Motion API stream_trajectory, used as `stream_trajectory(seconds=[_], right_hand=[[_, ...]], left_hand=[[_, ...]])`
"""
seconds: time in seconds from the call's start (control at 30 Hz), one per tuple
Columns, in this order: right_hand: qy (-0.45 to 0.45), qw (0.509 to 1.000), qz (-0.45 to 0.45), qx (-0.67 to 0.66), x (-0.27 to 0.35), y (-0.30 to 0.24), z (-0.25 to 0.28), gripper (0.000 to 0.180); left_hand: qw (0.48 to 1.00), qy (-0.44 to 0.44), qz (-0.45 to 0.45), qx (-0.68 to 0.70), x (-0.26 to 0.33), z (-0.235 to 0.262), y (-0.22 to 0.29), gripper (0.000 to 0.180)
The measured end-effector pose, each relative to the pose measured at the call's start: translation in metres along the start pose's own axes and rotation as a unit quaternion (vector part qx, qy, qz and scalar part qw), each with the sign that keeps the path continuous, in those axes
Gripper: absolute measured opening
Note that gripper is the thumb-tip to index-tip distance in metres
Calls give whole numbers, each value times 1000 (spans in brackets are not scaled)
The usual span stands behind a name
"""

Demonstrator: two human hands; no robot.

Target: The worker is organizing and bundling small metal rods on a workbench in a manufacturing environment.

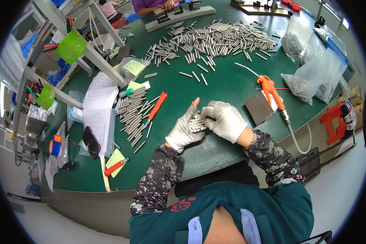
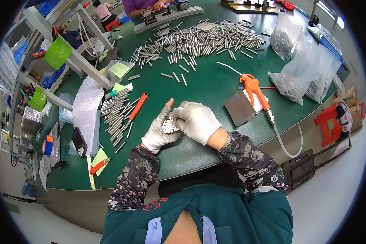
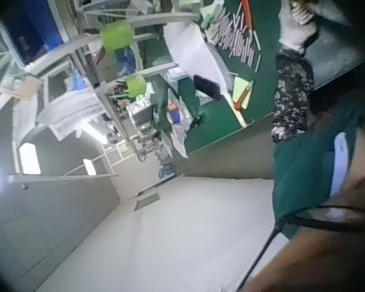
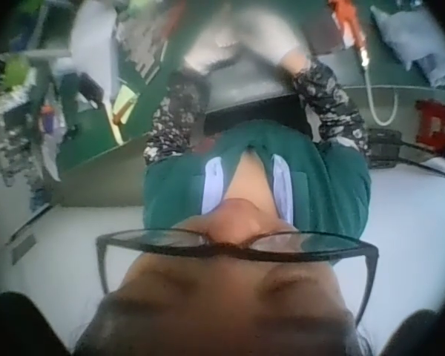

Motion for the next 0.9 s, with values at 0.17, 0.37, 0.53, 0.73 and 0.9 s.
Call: stream_trajectory(seconds=[0.17, 0.37, 0.53, 0.73, 0.9], right_hand=[[-85, 990, 62, 92, -9, -8, -19, 12], [-163, 948, 166, 216, -11, -18, -38, 9], [-177, 905, 239, 306, -8, -29, -45, 8], [-134, 922, 229, 281, -9, -24, -38, 8], [-170, 903, 253, 302, -8, -31, -45, 9]], left_hand=[[1000, 11, -27, -1, -3, -1, 4, 99], [985, 28, -127, -118, -2, -1, 24, 95], [969, 44, -191, -150, 0, 2, 30, 96], [981, 13, -141, -133, -1, -3, 23, 97], [973, 27, -170, -152, -2, 0, 23, 97]])
Point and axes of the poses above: each hand's wrist, its own x-axis away from the middle knuckle, its own z-axis out of the back of the hand, y = z × x, the point moved 9 cm from there along -x, towards the middle knuckle, and after that the axes turned 13 degrees about y, right-handed, at the moved point
